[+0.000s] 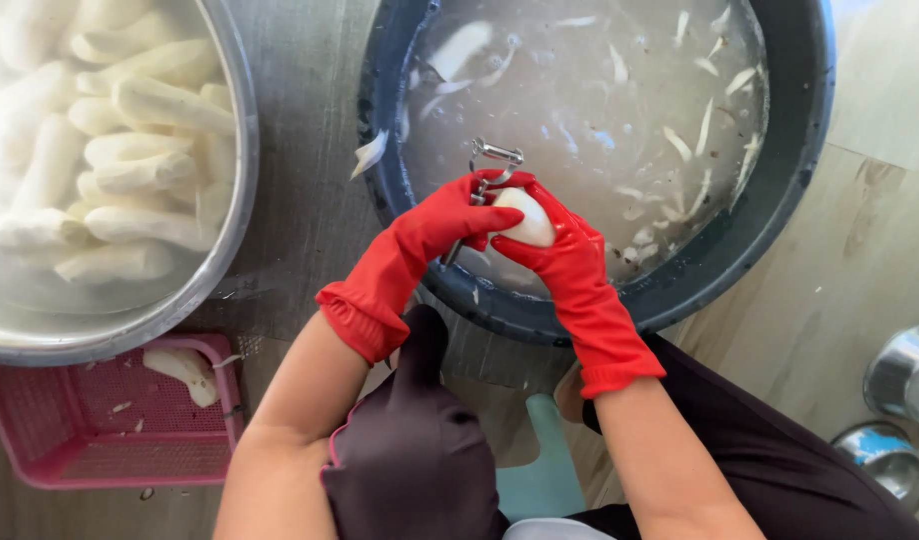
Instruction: A person wearing red protective gloves uses a handheld peeler to remove the skin from a large white vegetable over a basin of water.
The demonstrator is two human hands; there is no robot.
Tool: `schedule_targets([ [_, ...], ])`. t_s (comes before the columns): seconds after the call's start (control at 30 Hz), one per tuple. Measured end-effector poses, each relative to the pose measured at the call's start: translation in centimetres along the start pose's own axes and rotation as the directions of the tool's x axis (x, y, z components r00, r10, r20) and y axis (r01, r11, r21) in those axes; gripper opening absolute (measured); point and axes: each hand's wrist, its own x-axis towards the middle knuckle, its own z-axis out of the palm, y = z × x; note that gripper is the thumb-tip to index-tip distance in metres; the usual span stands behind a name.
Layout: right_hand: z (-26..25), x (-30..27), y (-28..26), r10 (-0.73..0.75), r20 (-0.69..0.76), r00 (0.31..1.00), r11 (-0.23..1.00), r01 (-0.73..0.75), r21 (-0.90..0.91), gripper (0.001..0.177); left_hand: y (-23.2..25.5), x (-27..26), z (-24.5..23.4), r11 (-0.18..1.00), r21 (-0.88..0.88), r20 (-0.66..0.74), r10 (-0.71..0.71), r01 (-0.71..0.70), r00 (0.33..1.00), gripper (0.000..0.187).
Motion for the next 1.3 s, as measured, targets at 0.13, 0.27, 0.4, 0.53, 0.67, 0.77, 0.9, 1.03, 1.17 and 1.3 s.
schedule_targets([
  [0.13, -1.1, 0.0, -3.0, 0.178, 0.183, 0.967, 0.975, -0.148, -0.164, 0.078, -2.3, -0.6, -0.3, 0.975, -0.084, -0.092, 0.197, -0.205, 0.976, 0.059],
  [0.27, -1.9, 0.1, 1.6, 0.056, 0.143, 0.988, 0.998, -0.058, 0.010, 0.025, -0.6, -3.5, -0.9, 0.928, -0.195, -0.294, 0.254, -0.318, 0.921, 0.055],
  [0.4, -3.7, 0.0, 3.1, 0.059, 0.193, 0.979, 0.998, -0.055, -0.029, 0.019, 0.2, -8.3, -6.1, 0.870, -0.097, -0.520, 0.369, -0.483, 0.770, 0.043],
  [0.53, -4.5, -1.8, 3.2, 0.109, 0.357, 0.928, 0.813, 0.124, -0.569, 0.069, 0.8, -15.1, -12.3, 0.779, -0.099, -0.882, 0.219, -0.619, 0.417, 0.042],
  [0.67, -3.5, -4.7, -0.6, 0.429, 0.348, 0.834, 0.724, -0.088, -0.684, 0.082, -0.9, -21.1, -17.8, 0.762, -0.164, -0.946, 0.059, -0.627, 0.318, 0.046],
  [0.77, -3.4, -6.5, -4.1, 0.566, 0.333, 0.754, 0.671, -0.185, -0.718, 0.078, -3.3, -26.5, -19.4, 0.871, 0.024, -0.996, -0.021, -0.491, -0.084, 0.029],
  [0.9, -5.6, -7.7, 1.6, 0.462, 0.362, 0.810, 0.735, -0.121, -0.667, 0.071, -20.1, -30.5, -30.2, 0.759, 0.379, -0.850, 0.059, -0.529, -0.523, 0.017],
  [1.03, -6.6, -9.5, 1.5, 0.410, 0.333, 0.849, 0.720, -0.077, -0.689, 0.066, -31.6, -33.2, -34.2, 0.998, 0.018, -0.956, -0.002, -0.065, -0.292, 0.029],
  [1.17, -8.1, -11.1, 1.5, 0.442, 0.308, 0.843, 0.667, -0.079, -0.740, 0.069, -29.0, -33.8, -31.1, 0.863, -0.150, -0.985, -0.172, 0.483, 0.002, 0.040],
  [1.3, -8.5, -12.2, -0.1, 0.476, 0.222, 0.851, 0.597, -0.128, -0.792, 0.070, -31.9, -31.7, -33.2, 0.779, -0.144, -0.985, -0.175, 0.610, -0.008, 0.054],
])
